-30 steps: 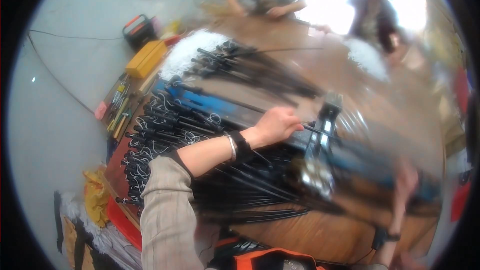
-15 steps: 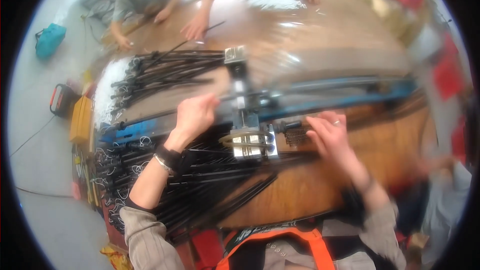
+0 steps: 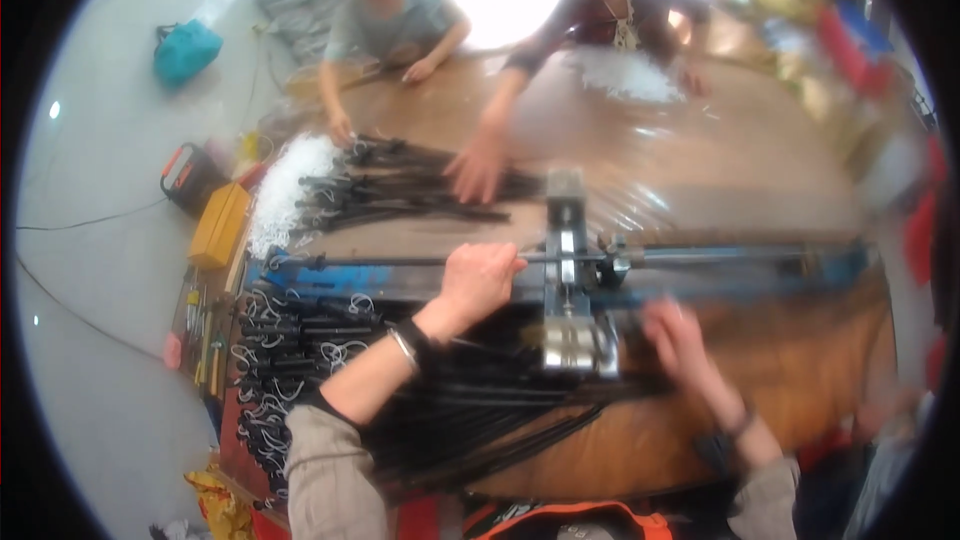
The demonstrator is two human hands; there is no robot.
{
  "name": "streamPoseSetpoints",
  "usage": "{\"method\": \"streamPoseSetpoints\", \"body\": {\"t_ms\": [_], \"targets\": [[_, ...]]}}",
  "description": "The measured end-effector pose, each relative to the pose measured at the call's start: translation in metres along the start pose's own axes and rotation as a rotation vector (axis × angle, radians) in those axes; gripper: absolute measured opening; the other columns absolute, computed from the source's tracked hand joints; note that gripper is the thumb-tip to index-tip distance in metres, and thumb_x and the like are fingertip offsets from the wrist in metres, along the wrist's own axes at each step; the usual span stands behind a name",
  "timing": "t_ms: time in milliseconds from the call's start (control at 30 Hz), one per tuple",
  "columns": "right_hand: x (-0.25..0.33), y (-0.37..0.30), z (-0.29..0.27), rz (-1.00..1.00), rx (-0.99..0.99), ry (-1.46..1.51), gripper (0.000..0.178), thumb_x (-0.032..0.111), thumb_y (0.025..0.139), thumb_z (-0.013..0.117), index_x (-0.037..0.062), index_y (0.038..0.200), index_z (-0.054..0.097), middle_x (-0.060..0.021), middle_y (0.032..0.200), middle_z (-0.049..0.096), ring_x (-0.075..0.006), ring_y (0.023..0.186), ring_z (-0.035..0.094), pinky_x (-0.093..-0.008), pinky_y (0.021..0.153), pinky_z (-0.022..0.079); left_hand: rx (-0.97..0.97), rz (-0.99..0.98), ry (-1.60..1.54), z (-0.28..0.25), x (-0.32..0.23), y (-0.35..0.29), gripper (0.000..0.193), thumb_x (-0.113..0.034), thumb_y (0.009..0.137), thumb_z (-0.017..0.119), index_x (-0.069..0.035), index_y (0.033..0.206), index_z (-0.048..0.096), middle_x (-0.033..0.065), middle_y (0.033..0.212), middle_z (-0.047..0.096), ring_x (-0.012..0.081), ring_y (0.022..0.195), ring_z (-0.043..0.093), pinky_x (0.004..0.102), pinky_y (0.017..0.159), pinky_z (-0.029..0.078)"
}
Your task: Feeding thin metal rods into a processing machine one by one to assemble or cut them.
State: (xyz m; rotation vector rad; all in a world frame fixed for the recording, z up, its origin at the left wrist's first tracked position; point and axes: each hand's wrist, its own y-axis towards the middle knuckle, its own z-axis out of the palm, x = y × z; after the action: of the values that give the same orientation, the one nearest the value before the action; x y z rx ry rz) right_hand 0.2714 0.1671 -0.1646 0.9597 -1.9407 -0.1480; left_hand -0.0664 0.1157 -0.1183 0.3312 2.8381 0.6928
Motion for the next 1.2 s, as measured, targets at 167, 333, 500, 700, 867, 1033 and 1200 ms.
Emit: {"method": "streamPoseSetpoints", "body": {"t_ms": [167, 333, 500, 700, 867, 1033, 1200], "targets": [[0.033, -0.03, -0.03, -0.205, 0.141, -0.466, 0.048, 0.029, 0.07, 0.088, 0.0075, 0.108, 0.069, -0.0121, 0.09, 0.065, -0.0325, 0.089, 0.062, -0.0414, 0.079, 0.049, -0.143, 0.326, 0.038, -0.013, 0.037, 0.013, 0.009, -0.014, 0.083, 0.069, -0.012, 0.078, 0.061, 0.0073, 0.071, 0.061, 0.029, 0.067, 0.065, 0.0413, 0.059, 0.052], [0.025, -0.108, -0.001, -0.185, 0.285, -0.632, 0.04, 0.011, 0.064, 0.075, 0.007, 0.102, 0.065, -0.012, 0.093, 0.06, -0.0306, 0.091, 0.059, -0.0426, 0.079, 0.047, -0.19, 0.159, 0.397, -0.036, 0.081, -0.02, 0.021, -0.01, 0.084, 0.067, -0.008, 0.104, 0.066, 0.0131, 0.091, 0.065, 0.0317, 0.091, 0.062, 0.0465, 0.085, 0.045], [0.022, -0.1, 0.013, -0.099, 0.03, -0.346, 0.025, 0.002, 0.063, 0.066, 0.0066, 0.088, 0.064, -0.0115, 0.083, 0.058, -0.0315, 0.08, 0.059, -0.0436, 0.067, 0.05, 0.078, 0.071, 0.16, -0.054, -0.057, -0.103, 0.013, 0.001, 0.079, 0.067, -0.005, 0.091, 0.064, 0.0086, 0.077, 0.059, 0.0293, 0.08, 0.059, 0.0427, 0.08, 0.045], [0.044, -0.075, -0.004, -0.27, -0.016, -0.277, 0.023, 0.005, 0.065, 0.069, 0.0089, 0.087, 0.062, -0.0091, 0.082, 0.059, -0.0309, 0.076, 0.061, -0.0422, 0.061, 0.052, 0.304, 0.079, -0.06, -0.016, -0.168, -0.109, 0.041, -0.003, 0.082, 0.068, 0.0, 0.123, 0.066, 0.0095, 0.089, 0.058, 0.0275, 0.083, 0.06, 0.0399, 0.076, 0.052], [0.015, -0.091, -0.05, -0.242, -0.323, -0.499, 0.022, 0.015, 0.078, 0.08, 0.0137, 0.094, 0.065, -0.004, 0.075, 0.059, -0.0261, 0.069, 0.061, -0.0368, 0.057, 0.05, 0.208, 0.19, -0.076, -0.038, -0.163, -0.085, 0.043, 0.0, 0.08, 0.069, -0.003, 0.123, 0.067, 0.0096, 0.077, 0.052, 0.0275, 0.07, 0.057, 0.0393, 0.058, 0.049], [0.007, -0.09, -0.045, -0.456, -0.34, -0.498, 0.037, 0.031, 0.086, 0.08, 0.0084, 0.112, 0.069, -0.0048, 0.079, 0.063, -0.0246, 0.069, 0.063, -0.0369, 0.061, 0.053, 0.263, 0.239, -0.09, -0.064, -0.171, -0.055, 0.033, -0.004, 0.08, 0.071, -0.005, 0.113, 0.068, 0.0089, 0.076, 0.053, 0.0262, 0.068, 0.057, 0.0392, 0.058, 0.048], [-0.053, -0.073, -0.073, -0.065, -0.398, -0.459, 0.022, 0.005, 0.094, 0.065, 0.0058, 0.115, 0.067, -0.0101, 0.089, 0.065, -0.0293, 0.079, 0.061, -0.0405, 0.07, 0.05, -0.054, 0.131, 0.112, -0.144, -0.111, -0.021, 0.026, 0.006, 0.082, 0.063, -0.001, 0.107, 0.063, 0.0145, 0.081, 0.055, 0.0327, 0.074, 0.057, 0.0408, 0.064, 0.049]]}}
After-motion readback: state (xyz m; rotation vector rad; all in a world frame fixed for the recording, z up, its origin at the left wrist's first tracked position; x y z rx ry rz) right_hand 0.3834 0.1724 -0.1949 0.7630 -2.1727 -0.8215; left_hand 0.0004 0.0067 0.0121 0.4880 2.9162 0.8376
